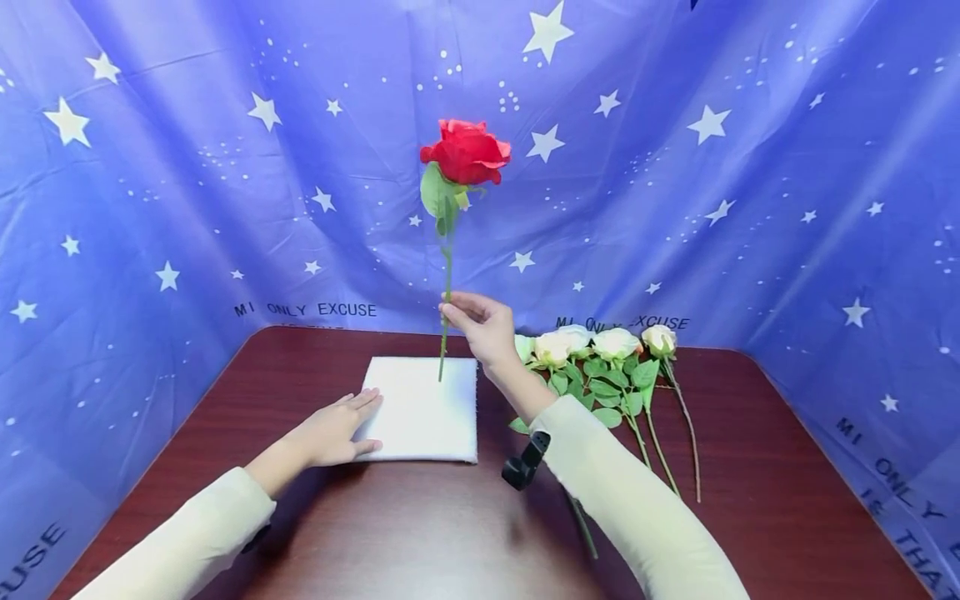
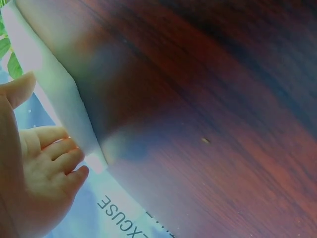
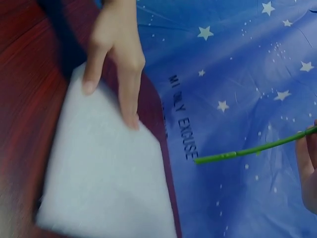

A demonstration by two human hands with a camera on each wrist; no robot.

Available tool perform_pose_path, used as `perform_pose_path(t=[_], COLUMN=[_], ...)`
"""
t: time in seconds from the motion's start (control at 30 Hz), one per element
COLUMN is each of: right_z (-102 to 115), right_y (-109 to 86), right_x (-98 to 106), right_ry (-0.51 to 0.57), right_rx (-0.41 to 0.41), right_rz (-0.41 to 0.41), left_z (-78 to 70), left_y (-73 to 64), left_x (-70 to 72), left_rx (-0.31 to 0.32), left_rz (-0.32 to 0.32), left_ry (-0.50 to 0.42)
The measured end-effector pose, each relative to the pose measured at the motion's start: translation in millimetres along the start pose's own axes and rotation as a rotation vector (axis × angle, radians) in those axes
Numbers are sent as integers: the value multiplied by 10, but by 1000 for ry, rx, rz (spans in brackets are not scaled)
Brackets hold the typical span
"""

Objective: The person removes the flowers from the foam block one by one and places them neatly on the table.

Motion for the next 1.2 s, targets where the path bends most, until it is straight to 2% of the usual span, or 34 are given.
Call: perform_pose_path(t=[0.13,0.37,0.6,0.83,1.0,1.2], right_z=[-74,-177,-368,-537,-632,-732], right_y=[-137,-375,-595,-900,-1132,-1353], right_x=[158,389,641,890,981,1038], right_ry=[-62,-171,-312,-468,-499,-584], right_rx=[-26,-81,-190,-299,-339,-364], right_rz=[4,63,71,92,121,95], left_z=[40,65,54,47,40,25], left_y=[-56,-158,-158,-176,-164,-144], left_x=[10,86,77,41,35,49], left_rx=[4,9,-4,-7,-16,-14], left_rz=[-2,-9,-11,-3,-4,-11], left_ry=[-22,-11,-20,-29,-10,-9])
Point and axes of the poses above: each hand's wrist, its own y-axis towards the middle knuckle, its own x-axis out of the back of the hand, z = x × y, the point moved 5 cm from there along y, towards the middle knuckle, and after that the axes turned 15 degrees about -y, right-handed, at the moved point
